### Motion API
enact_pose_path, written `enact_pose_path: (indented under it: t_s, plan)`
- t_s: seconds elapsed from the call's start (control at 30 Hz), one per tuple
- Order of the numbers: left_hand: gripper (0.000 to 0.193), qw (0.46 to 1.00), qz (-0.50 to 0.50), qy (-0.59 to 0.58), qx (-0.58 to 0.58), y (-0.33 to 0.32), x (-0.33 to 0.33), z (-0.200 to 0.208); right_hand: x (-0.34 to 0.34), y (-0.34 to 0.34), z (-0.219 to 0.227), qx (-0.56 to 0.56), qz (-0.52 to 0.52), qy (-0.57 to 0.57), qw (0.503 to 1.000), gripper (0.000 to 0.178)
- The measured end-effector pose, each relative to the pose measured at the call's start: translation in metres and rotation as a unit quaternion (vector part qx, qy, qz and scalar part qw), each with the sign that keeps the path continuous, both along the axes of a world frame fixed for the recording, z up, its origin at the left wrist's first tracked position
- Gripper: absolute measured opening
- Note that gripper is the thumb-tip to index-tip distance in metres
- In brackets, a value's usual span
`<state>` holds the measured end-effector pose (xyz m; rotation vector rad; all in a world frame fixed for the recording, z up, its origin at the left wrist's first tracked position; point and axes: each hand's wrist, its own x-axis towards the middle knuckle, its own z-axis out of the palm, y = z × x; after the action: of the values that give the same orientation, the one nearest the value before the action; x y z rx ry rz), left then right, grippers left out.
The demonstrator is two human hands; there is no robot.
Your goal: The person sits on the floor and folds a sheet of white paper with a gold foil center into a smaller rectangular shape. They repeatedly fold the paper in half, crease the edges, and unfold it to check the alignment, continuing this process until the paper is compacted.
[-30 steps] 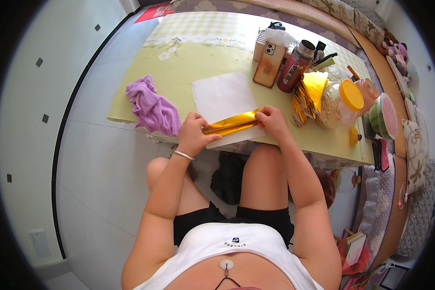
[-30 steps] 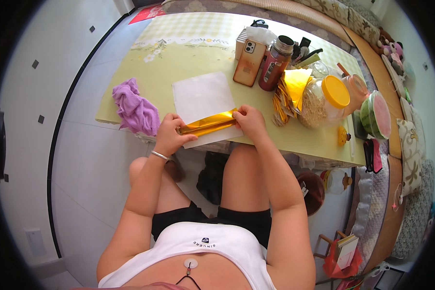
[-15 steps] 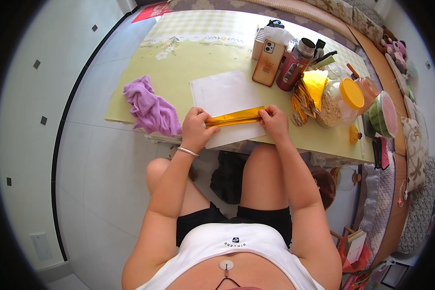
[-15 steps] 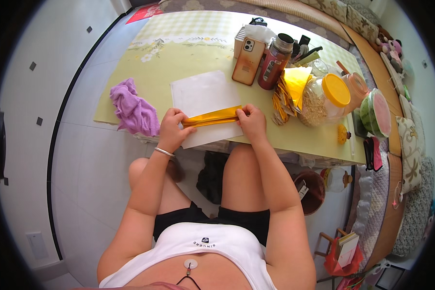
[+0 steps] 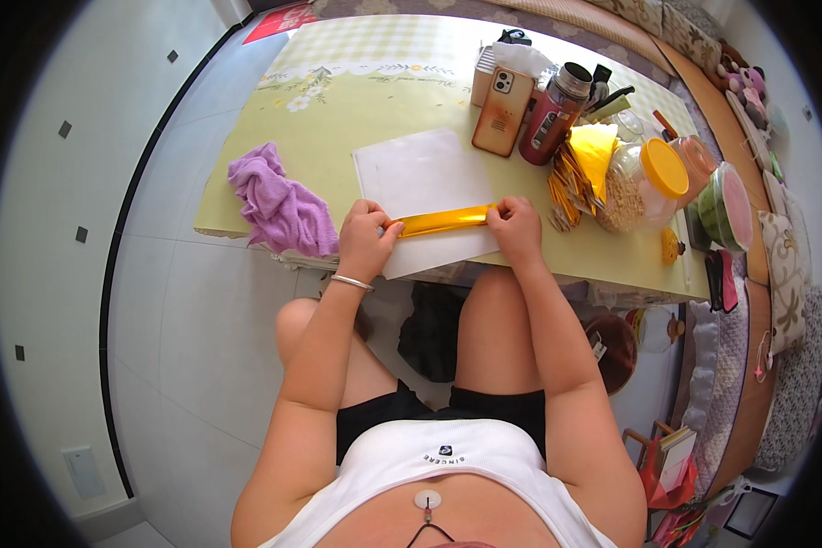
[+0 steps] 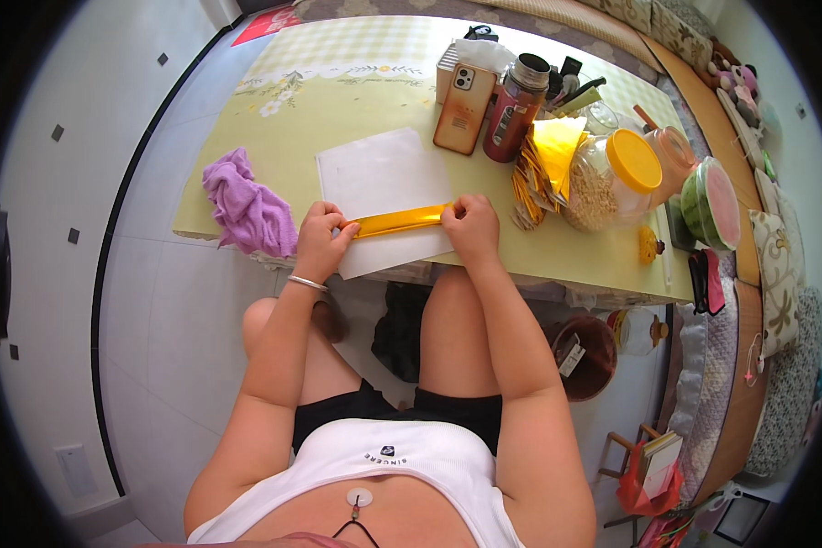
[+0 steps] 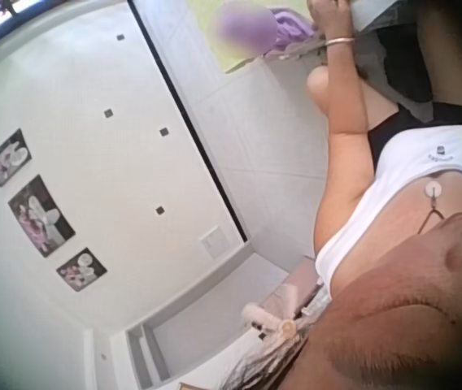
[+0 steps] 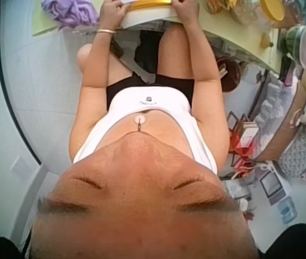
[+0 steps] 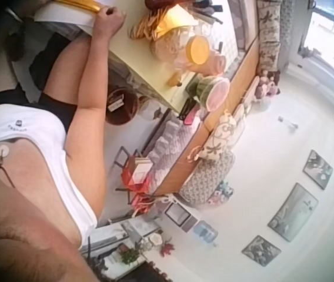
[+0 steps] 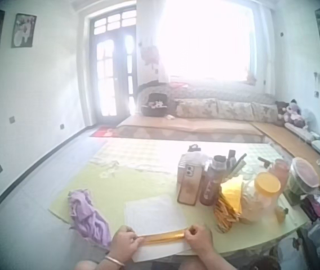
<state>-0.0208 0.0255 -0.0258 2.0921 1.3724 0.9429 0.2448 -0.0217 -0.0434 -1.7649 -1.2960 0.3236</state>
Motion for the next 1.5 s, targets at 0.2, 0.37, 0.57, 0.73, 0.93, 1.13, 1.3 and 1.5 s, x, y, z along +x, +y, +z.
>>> enact_pose_path:
  t_s: [0.2, 0.37, 0.57, 0.73, 0.93, 1.13, 1.3, 1.5]
  plan:
    - [0.020, 0.999, 0.001, 0.043, 0.012, 0.000, 0.001, 0.002, -0.004, -0.002, 0.002, -0.012, -0.012, -0.048, 0.999, 0.016]
    - [0.028, 0.989, -0.016, 0.071, 0.125, -0.006, 0.012, 0.006, -0.009, -0.004, 0.000, 0.014, -0.015, -0.087, 0.996, 0.011]
    - [0.043, 0.917, -0.151, 0.244, 0.275, -0.004, 0.014, -0.005, -0.028, -0.013, 0.010, 0.095, 0.031, -0.387, 0.917, 0.037]
    - [0.047, 0.906, -0.174, 0.317, 0.221, -0.004, 0.009, -0.006, -0.046, -0.035, -0.010, -0.019, 0.240, -0.366, 0.899, 0.064]
    - [0.058, 0.886, -0.103, 0.414, 0.182, -0.029, -0.021, -0.014, 0.009, -0.038, 0.000, -0.083, 0.208, -0.339, 0.914, 0.067]
    - [0.047, 0.857, -0.068, 0.475, 0.190, -0.034, -0.016, 0.010, 0.010, -0.027, 0.014, -0.062, 0.219, -0.393, 0.891, 0.048]
    - [0.015, 0.921, -0.152, 0.272, 0.235, -0.016, 0.034, 0.031, -0.002, -0.009, 0.055, -0.157, 0.286, -0.428, 0.843, 0.024]
    - [0.010, 0.897, -0.142, 0.366, 0.204, -0.013, 0.081, 0.028, -0.003, 0.012, 0.029, -0.094, 0.277, -0.488, 0.822, 0.012]
